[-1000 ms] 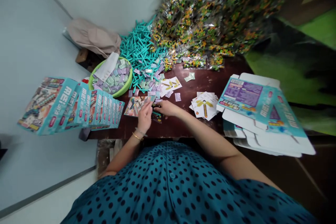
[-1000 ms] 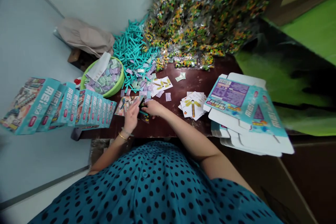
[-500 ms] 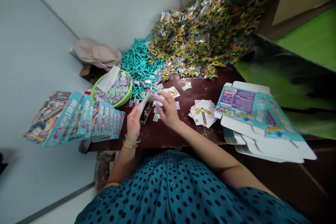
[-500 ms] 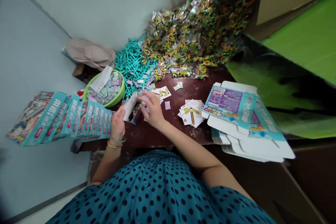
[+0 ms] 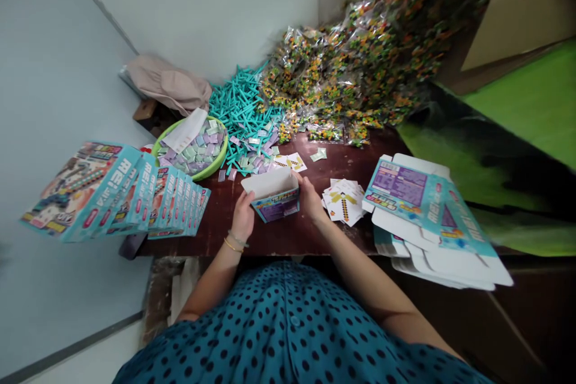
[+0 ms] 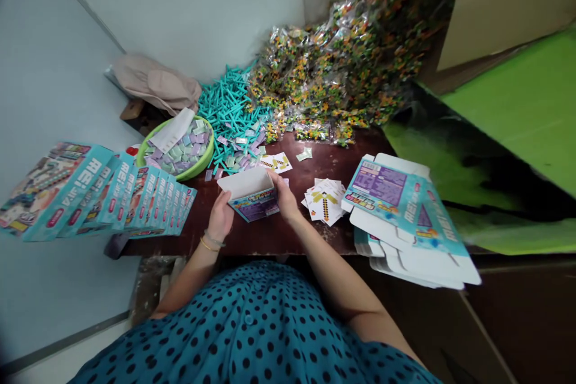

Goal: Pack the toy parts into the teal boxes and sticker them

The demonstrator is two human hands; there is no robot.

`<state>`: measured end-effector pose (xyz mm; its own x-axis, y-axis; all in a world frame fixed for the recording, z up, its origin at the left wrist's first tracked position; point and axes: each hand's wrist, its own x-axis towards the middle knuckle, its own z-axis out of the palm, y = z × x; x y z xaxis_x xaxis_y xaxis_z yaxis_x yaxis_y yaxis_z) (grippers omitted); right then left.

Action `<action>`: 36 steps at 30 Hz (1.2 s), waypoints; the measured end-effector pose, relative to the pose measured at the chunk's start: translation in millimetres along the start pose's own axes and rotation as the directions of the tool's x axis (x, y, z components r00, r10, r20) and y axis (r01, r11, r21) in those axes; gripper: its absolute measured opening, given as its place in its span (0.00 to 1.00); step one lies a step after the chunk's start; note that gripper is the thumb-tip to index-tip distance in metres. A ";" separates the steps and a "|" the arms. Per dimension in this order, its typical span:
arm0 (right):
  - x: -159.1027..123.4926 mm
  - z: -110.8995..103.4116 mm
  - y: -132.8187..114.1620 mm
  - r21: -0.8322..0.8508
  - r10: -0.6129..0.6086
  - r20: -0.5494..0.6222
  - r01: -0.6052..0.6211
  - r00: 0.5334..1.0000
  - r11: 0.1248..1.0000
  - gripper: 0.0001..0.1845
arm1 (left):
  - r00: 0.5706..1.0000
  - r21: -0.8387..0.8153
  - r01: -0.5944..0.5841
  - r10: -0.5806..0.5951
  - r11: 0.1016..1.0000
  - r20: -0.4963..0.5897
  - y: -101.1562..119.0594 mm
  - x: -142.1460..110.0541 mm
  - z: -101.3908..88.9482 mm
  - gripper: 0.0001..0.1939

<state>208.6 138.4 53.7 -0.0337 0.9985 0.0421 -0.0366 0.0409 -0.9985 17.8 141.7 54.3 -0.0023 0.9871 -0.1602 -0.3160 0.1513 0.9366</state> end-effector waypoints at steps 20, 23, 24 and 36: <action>0.3 -63.7 -41.7 -0.561 -0.350 0.706 0.788 0.615 0.252 0.34 | 0.921 0.191 -0.136 0.053 0.972 0.386 14.6 -4.2 0.7 0.17; -4.2 -55.3 -42.4 -0.522 -0.332 0.732 0.803 0.595 0.288 0.28 | 0.913 0.195 -0.148 0.058 0.970 0.404 11.7 -3.0 -3.4 0.16; -6.3 -50.8 -43.9 -0.539 -0.312 0.714 0.776 0.627 0.326 0.26 | 0.910 0.190 -0.140 0.051 0.972 0.411 11.3 -2.8 -4.5 0.16; -16.6 -28.6 -46.2 -0.603 -0.274 0.440 0.507 0.855 0.615 0.20 | 0.850 0.260 -0.166 0.004 0.951 0.527 21.6 -2.0 -10.9 0.22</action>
<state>239.5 120.9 98.2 -0.4584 0.8273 0.3247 0.5631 0.5531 -0.6141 0.7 142.4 71.5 0.4964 0.8675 0.0322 -0.0540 -0.0061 0.9985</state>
